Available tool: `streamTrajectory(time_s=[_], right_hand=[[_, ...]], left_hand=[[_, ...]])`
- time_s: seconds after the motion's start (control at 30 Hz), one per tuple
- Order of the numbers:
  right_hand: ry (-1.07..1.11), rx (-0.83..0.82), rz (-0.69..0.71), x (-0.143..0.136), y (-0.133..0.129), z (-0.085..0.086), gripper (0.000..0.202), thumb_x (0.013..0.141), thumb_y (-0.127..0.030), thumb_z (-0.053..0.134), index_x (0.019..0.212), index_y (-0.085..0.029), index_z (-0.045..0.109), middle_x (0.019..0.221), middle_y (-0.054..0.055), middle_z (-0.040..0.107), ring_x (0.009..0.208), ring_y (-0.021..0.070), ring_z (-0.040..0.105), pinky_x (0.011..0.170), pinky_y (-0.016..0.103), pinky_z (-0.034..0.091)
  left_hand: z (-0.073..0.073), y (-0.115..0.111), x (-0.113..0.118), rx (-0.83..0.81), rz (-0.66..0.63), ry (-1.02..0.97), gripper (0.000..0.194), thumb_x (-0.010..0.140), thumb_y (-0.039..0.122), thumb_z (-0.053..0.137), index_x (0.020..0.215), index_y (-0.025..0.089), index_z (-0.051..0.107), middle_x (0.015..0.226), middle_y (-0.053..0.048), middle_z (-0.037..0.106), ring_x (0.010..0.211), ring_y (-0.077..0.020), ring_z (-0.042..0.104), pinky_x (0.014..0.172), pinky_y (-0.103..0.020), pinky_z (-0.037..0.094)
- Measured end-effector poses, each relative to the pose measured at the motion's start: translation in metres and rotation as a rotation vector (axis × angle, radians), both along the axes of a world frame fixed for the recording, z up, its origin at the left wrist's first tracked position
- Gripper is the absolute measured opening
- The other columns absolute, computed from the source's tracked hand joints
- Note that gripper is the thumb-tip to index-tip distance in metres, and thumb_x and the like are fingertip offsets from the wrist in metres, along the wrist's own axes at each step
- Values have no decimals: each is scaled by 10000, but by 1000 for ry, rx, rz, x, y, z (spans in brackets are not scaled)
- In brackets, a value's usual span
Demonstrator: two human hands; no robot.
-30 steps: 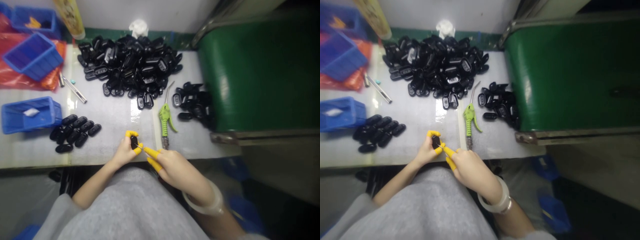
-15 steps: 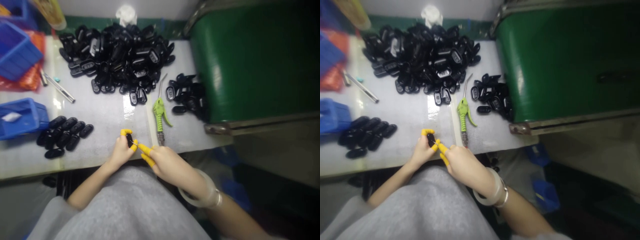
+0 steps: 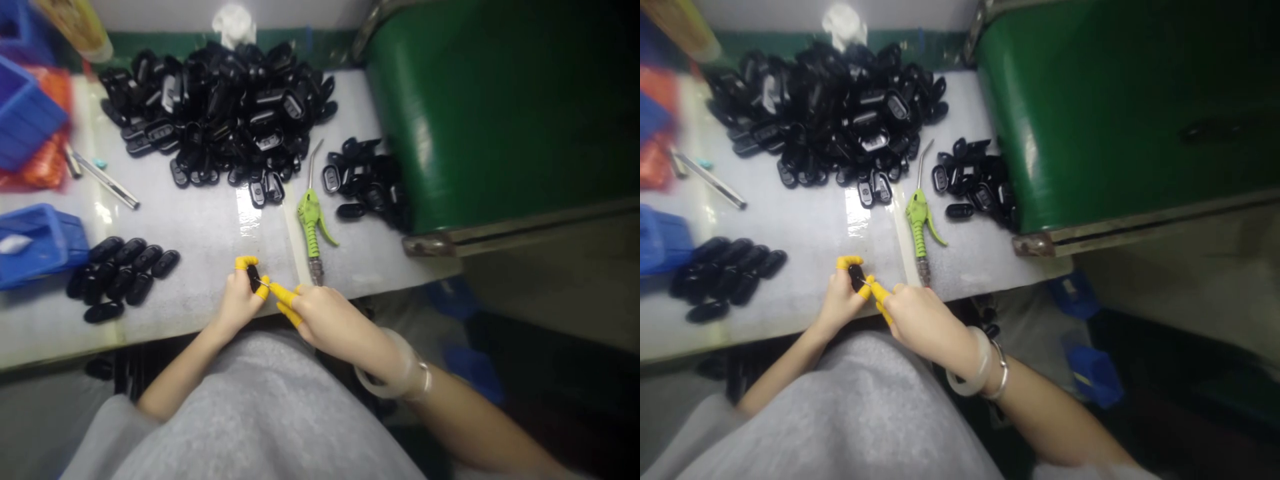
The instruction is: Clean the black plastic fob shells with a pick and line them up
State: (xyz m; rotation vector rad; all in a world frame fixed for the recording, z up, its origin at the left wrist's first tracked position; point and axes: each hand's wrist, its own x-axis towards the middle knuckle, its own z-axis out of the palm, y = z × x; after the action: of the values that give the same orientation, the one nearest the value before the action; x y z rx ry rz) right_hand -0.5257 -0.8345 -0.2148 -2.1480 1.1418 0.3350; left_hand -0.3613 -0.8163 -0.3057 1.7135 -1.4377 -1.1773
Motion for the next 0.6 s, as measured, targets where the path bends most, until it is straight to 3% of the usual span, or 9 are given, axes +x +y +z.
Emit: streamTrajectory(time_s=[0.07, 0.13, 0.27, 0.37, 0.43, 0.6], right_hand=[[41, -79, 49, 0, 3, -2, 205, 891, -168, 469, 894, -129, 671, 742, 58, 602, 513, 93, 410, 510, 276, 215], [9, -52, 15, 0, 4, -2, 210, 887, -159, 468, 882, -125, 675, 723, 55, 602, 514, 93, 421, 513, 270, 240], [-223, 223, -216, -1, 0, -1, 271, 935, -208, 415, 984, -136, 672, 664, 14, 605, 547, 100, 490, 538, 237, 334], [-301, 374, -329, -3, -2, -3, 312, 955, -282, 397, 1037, -153, 669, 595, -20, 567, 507, 97, 469, 495, 223, 326], [-284, 330, -295, -4, -2, -5, 304, 952, -274, 409, 1027, -149, 676, 620, -8, 586, 527, 100, 480, 512, 228, 331], [-77, -14, -76, -3, 2, -8, 253, 908, -212, 472, 872, -107, 700, 750, 68, 625, 574, 106, 481, 552, 255, 312]], left_hand=[[0, 0, 0, 0, 3, -2, 284, 762, 253, 587, 1009, 192, 461, 665, 30, 550, 567, -137, 556, 560, -262, 432], [0, 0, -1, -1, 1, 2, 282, 763, 245, 586, 1010, 195, 461, 660, 35, 548, 562, -133, 554, 557, -257, 429], [0, 1, 0, -8, -9, 4, 277, 779, 253, 580, 1022, 194, 461, 651, 40, 542, 559, -131, 551, 557, -253, 427], [0, 1, 0, -18, -17, 15, 280, 778, 254, 578, 1024, 191, 461, 647, 41, 544, 551, -129, 545, 553, -252, 427], [0, 1, -1, -18, -14, 12, 280, 770, 243, 579, 1019, 191, 461, 644, 43, 545, 548, -129, 546, 549, -251, 425], [2, 0, -1, 9, 9, -6, 303, 742, 217, 584, 1017, 191, 460, 629, 50, 532, 524, -123, 528, 527, -244, 407]])
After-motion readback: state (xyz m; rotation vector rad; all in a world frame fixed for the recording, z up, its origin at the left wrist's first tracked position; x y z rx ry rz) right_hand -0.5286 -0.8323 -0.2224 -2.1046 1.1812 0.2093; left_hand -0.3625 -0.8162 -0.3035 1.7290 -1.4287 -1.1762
